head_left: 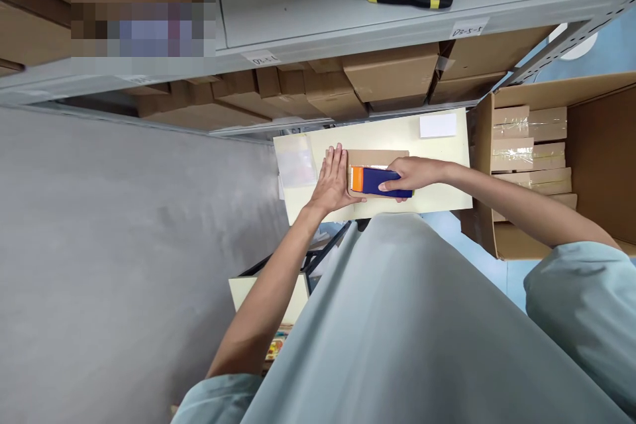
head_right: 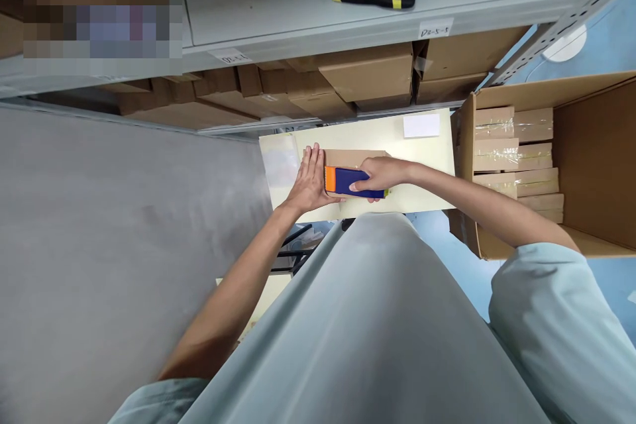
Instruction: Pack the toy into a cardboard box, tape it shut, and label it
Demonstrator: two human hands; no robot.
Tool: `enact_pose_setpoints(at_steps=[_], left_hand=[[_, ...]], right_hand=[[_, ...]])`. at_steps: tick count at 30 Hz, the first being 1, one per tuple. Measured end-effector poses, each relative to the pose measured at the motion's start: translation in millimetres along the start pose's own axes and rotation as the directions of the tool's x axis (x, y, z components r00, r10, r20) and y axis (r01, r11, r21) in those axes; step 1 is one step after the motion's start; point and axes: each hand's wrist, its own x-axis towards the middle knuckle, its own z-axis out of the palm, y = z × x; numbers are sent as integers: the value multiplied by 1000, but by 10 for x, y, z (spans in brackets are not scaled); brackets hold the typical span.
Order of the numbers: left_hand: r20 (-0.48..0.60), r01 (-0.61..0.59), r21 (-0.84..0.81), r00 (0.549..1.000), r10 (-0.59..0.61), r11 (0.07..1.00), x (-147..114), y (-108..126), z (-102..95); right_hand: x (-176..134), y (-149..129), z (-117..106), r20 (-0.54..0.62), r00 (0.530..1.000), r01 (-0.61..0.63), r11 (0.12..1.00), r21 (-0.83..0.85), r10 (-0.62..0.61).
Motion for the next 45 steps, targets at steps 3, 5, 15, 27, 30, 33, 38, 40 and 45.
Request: enact_pose_setpoints(at_steps=[3, 5, 15, 27, 30, 33, 38, 40, 45], left_hand=[[-20, 28, 23, 999, -28, 999, -30, -21, 124], [-44, 36, 36, 998, -34, 999, -44, -41, 212], [-70, -167, 43, 983, 169, 985, -29, 8, 156], [206, -86, 27, 975, 78, 996, -170, 35, 423], [212, -63, 0, 975, 61, 998, -151, 61, 439], [216, -43, -32, 975, 49, 999, -128, 99, 425], [226, -30, -15, 974, 33, 999, -103, 148, 411], [222, -28, -7, 975, 29, 1000, -102, 150, 425], [208, -36, 6, 978, 34, 999, -96, 141, 476]], right_hand=[[-305, 130, -129, -10, 995, -96, 995, 10, 96], [-546, 255, -218, -20, 991, -133, 990, 35, 134], [-1086, 376, -285, -59, 986, -158, 987, 23, 159], [-1018, 965, -117, 86, 964, -260, 956, 140, 250], [-1143, 1160, -161, 90, 958, -285, 943, 170, 273], [-1198, 1250, -175, 102, 961, -273, 942, 196, 258], [-1158, 1280, -159, 98, 963, -267, 944, 196, 252], [-1114, 1312, -157, 87, 957, -287, 942, 173, 276], [-867, 1439, -117, 33, 935, -355, 934, 42, 354]])
